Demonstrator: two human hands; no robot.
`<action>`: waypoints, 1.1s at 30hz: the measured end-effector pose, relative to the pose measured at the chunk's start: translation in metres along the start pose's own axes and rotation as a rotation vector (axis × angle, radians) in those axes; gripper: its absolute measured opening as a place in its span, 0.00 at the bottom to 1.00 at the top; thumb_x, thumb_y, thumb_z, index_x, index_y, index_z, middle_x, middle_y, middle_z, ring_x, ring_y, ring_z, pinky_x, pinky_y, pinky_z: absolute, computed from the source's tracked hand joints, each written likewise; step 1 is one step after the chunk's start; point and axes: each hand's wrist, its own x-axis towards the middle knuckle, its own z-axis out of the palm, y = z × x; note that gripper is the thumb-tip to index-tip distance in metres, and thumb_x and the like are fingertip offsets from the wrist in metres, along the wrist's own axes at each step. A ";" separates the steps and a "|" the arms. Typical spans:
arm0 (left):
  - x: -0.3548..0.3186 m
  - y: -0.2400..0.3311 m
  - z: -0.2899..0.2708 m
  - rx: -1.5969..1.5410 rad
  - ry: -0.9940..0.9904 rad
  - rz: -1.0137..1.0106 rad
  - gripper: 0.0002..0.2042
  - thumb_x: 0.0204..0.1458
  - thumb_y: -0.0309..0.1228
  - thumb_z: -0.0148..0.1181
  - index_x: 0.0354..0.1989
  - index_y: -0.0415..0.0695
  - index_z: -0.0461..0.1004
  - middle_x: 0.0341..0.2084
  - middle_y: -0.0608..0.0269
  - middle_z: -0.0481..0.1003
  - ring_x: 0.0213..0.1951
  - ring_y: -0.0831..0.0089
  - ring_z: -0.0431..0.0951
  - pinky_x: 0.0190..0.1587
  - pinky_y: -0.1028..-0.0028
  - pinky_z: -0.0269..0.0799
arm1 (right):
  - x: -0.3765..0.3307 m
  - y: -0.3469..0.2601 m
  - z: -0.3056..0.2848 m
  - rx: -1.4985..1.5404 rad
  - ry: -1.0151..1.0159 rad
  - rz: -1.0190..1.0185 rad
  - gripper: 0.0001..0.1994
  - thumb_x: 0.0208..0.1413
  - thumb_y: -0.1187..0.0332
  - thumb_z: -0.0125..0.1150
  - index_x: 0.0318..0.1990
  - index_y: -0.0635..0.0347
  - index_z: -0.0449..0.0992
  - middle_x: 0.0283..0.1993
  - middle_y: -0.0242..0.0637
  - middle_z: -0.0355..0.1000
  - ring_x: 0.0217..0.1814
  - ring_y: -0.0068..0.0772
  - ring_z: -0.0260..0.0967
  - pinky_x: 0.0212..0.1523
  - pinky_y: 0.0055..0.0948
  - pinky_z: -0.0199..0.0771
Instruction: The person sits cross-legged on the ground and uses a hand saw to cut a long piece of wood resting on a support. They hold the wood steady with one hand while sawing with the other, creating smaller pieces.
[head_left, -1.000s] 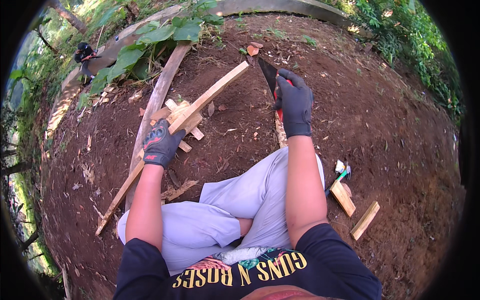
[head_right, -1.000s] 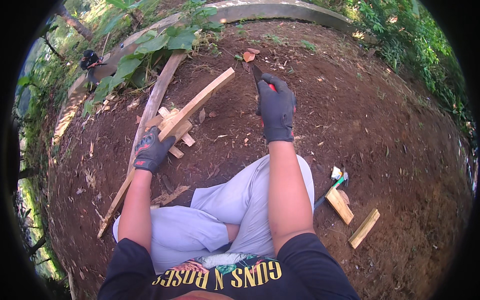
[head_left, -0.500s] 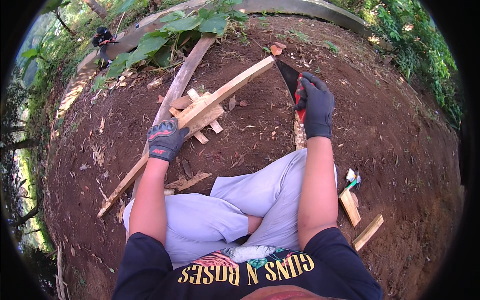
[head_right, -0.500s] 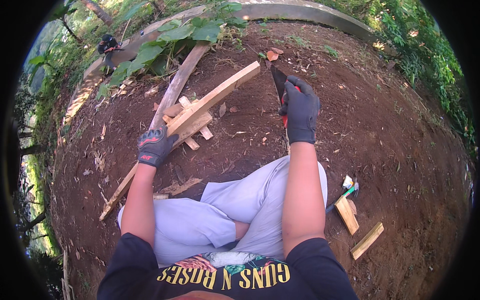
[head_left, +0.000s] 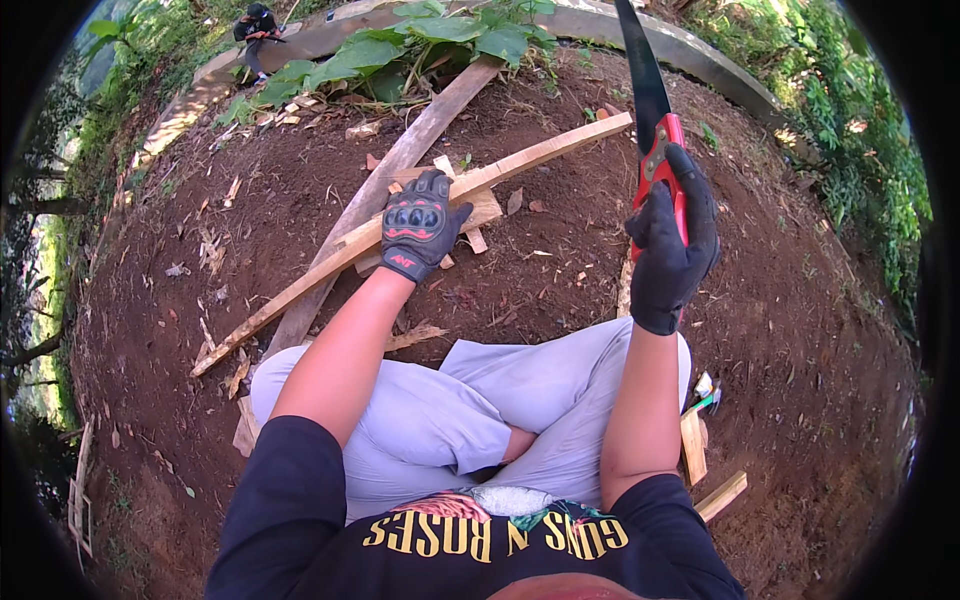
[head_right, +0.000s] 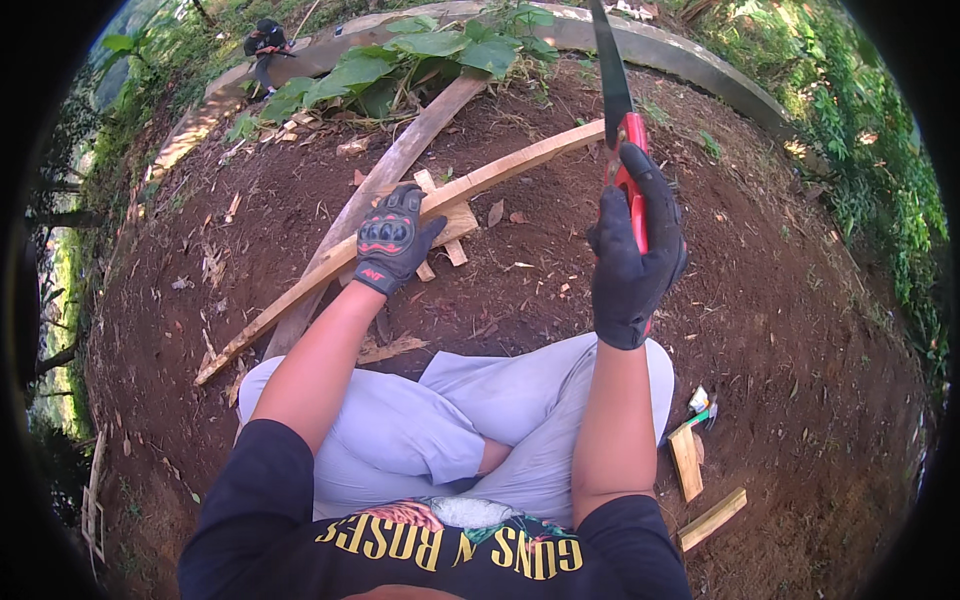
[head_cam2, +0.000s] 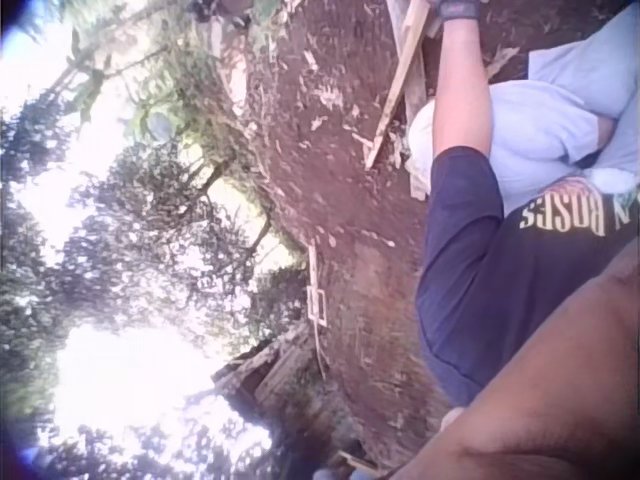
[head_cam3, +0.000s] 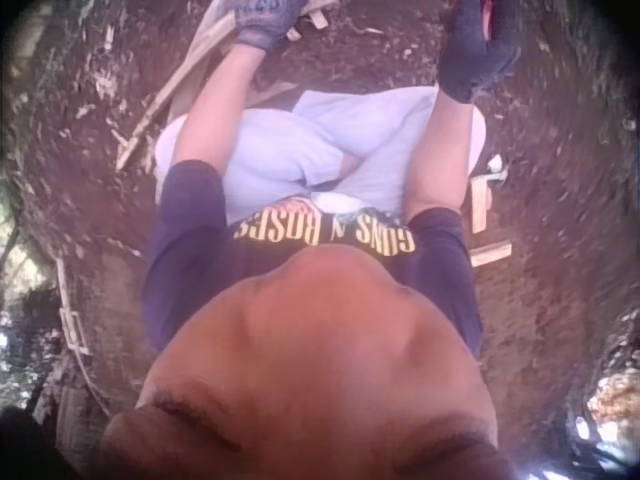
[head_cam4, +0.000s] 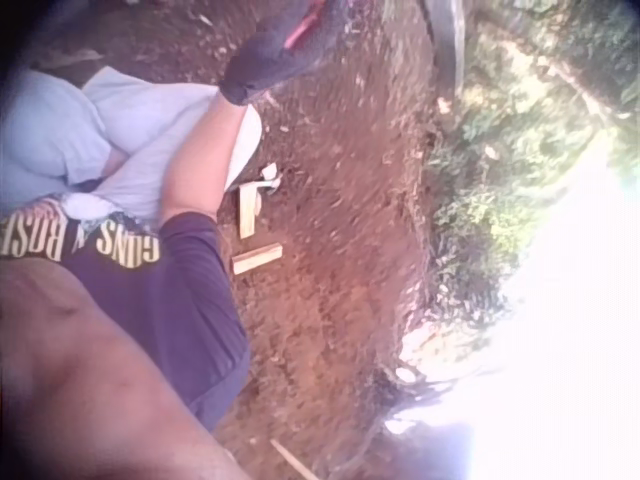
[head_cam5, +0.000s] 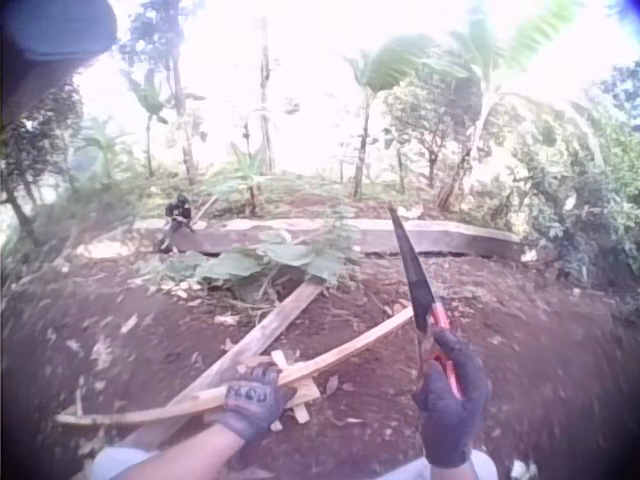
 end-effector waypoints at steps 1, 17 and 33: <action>0.000 0.001 0.000 -0.007 0.023 0.034 0.24 0.62 0.48 0.69 0.58 0.42 0.79 0.57 0.48 0.80 0.57 0.49 0.82 0.61 0.52 0.78 | -0.008 0.000 0.004 -0.043 -0.053 -0.055 0.23 0.67 0.77 0.60 0.69 0.60 0.79 0.55 0.40 0.80 0.37 0.23 0.71 0.38 0.27 0.73; 0.008 -0.001 0.000 -0.123 -0.020 -0.040 0.22 0.61 0.52 0.67 0.48 0.43 0.81 0.45 0.51 0.84 0.44 0.51 0.86 0.48 0.50 0.80 | -0.041 0.040 0.046 -0.238 -0.506 0.078 0.28 0.64 0.68 0.67 0.73 0.58 0.76 0.70 0.50 0.78 0.72 0.46 0.77 0.71 0.42 0.74; 0.006 -0.008 0.015 -0.169 0.082 -0.026 0.18 0.57 0.48 0.70 0.44 0.45 0.83 0.41 0.53 0.83 0.43 0.53 0.85 0.47 0.54 0.81 | -0.056 0.024 0.030 -0.437 -0.569 -0.149 0.28 0.65 0.70 0.66 0.73 0.54 0.77 0.70 0.43 0.78 0.59 0.30 0.80 0.58 0.33 0.80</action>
